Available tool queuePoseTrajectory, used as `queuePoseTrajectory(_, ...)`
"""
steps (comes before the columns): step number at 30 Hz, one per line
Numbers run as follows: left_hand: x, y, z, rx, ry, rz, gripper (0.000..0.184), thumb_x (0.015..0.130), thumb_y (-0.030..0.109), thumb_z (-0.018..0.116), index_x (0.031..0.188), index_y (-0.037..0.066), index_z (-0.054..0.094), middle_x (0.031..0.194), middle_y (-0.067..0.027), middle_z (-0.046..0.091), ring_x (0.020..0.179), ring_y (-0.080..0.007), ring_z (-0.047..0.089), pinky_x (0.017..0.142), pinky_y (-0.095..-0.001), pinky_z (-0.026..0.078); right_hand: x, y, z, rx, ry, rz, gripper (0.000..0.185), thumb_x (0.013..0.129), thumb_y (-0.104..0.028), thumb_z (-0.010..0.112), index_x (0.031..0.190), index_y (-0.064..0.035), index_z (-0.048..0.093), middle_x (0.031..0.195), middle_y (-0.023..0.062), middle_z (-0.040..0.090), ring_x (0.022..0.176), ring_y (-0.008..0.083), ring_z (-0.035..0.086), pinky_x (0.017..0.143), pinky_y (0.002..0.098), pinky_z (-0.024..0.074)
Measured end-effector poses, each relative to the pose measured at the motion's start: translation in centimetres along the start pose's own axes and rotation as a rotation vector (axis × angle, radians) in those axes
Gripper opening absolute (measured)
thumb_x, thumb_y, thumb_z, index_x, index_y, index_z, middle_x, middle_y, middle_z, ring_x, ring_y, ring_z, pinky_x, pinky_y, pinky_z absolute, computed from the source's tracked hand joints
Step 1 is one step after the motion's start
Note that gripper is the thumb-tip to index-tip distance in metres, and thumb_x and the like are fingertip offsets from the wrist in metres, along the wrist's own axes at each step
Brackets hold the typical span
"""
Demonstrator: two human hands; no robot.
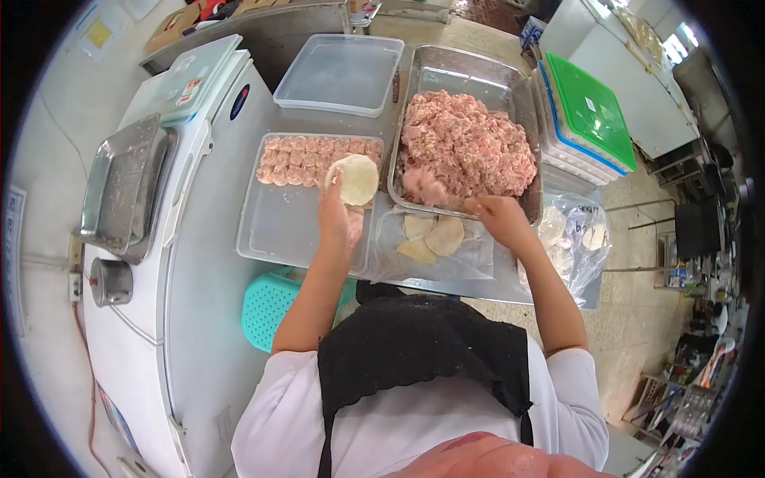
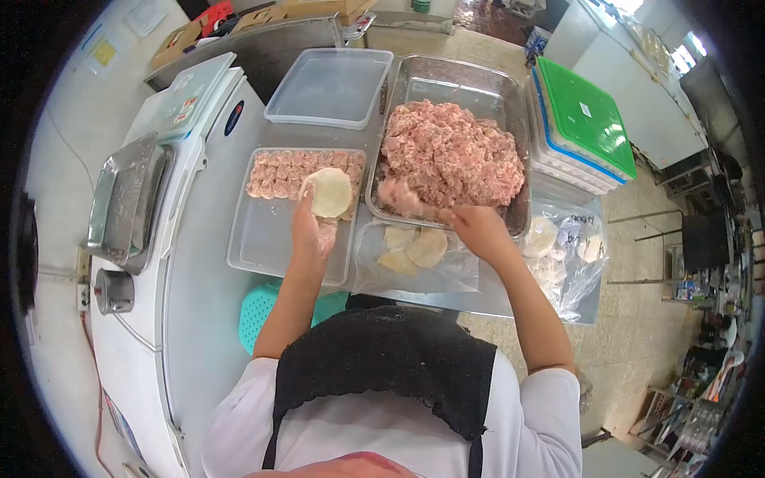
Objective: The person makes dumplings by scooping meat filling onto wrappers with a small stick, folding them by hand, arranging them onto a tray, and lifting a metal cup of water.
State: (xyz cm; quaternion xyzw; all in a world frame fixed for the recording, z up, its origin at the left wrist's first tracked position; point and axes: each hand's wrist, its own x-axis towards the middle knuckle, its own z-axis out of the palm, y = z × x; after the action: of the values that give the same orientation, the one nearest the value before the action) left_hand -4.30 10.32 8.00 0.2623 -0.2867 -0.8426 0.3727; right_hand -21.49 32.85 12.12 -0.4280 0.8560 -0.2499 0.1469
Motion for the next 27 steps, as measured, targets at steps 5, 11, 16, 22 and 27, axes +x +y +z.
queuePoseTrajectory(5, 0.1, -3.4, 5.6, -0.215, -0.189, -0.258, 0.052, 0.099, 0.039, 0.039, 0.129, -0.003, 0.045, 0.125, -0.0157, 0.056, 0.115, -0.0288, 0.055, 0.101, -0.0434, 0.042, -0.5, 1.8, -0.6, 0.594, 0.135, 0.183, 0.032, 0.095, -0.027, 0.054, 0.105, 0.0004, 0.066, 0.073, 0.0173, 0.063, 0.066, 0.0266, 0.060, 0.063, 0.0360, 0.0454)
queuePoseTrajectory(11, -0.2, -6.3, 11.6, -0.399, -0.375, -0.363, 0.067, 0.095, 0.058, 0.035, 0.124, -0.001, 0.048, 0.117, -0.0179, 0.056, 0.113, -0.0304, 0.052, 0.102, -0.0454, 0.039, -1.3, 2.4, 1.3, 0.329, 0.249, -0.030, 0.032, 0.091, -0.022, 0.060, 0.115, -0.0004, 0.063, 0.087, 0.0198, 0.065, 0.077, 0.0290, 0.063, 0.071, 0.0337, 0.0470)
queuePoseTrajectory(16, 1.4, -9.8, 9.6, -0.412, -0.200, -0.355, 0.068, 0.094, 0.061, 0.034, 0.119, -0.001, 0.050, 0.107, -0.0164, 0.056, 0.104, -0.0315, 0.054, 0.096, -0.0484, 0.042, -4.6, 3.6, -4.2, -0.077, 0.146, -0.039, 0.028, 0.089, -0.020, 0.060, 0.113, -0.0045, 0.064, 0.093, 0.0194, 0.065, 0.083, 0.0365, 0.063, 0.071, 0.0410, 0.0505)
queuePoseTrajectory(22, -1.6, -9.2, 14.4, -0.263, -0.103, -0.296, 0.072, 0.090, 0.062, 0.045, 0.127, 0.000, 0.045, 0.125, -0.0164, 0.049, 0.118, -0.0343, 0.049, 0.103, -0.0584, 0.034, -4.2, 4.2, -6.8, -0.182, 0.199, -0.187, 0.025, 0.090, -0.023, 0.058, 0.107, -0.0058, 0.065, 0.083, 0.0152, 0.063, 0.078, 0.0354, 0.062, 0.067, 0.0444, 0.0500)
queuePoseTrajectory(27, -0.6, -10.5, 14.2, -0.372, -0.363, -0.277, 0.067, 0.092, 0.058, 0.046, 0.125, -0.001, 0.046, 0.112, -0.0142, 0.054, 0.104, -0.0334, 0.056, 0.098, -0.0525, 0.042, -4.9, 2.7, -11.3, -0.273, 0.209, -0.218, 0.021, 0.087, -0.019, 0.060, 0.100, -0.0040, 0.065, 0.084, 0.0150, 0.063, 0.078, 0.0366, 0.062, 0.067, 0.0442, 0.0503)
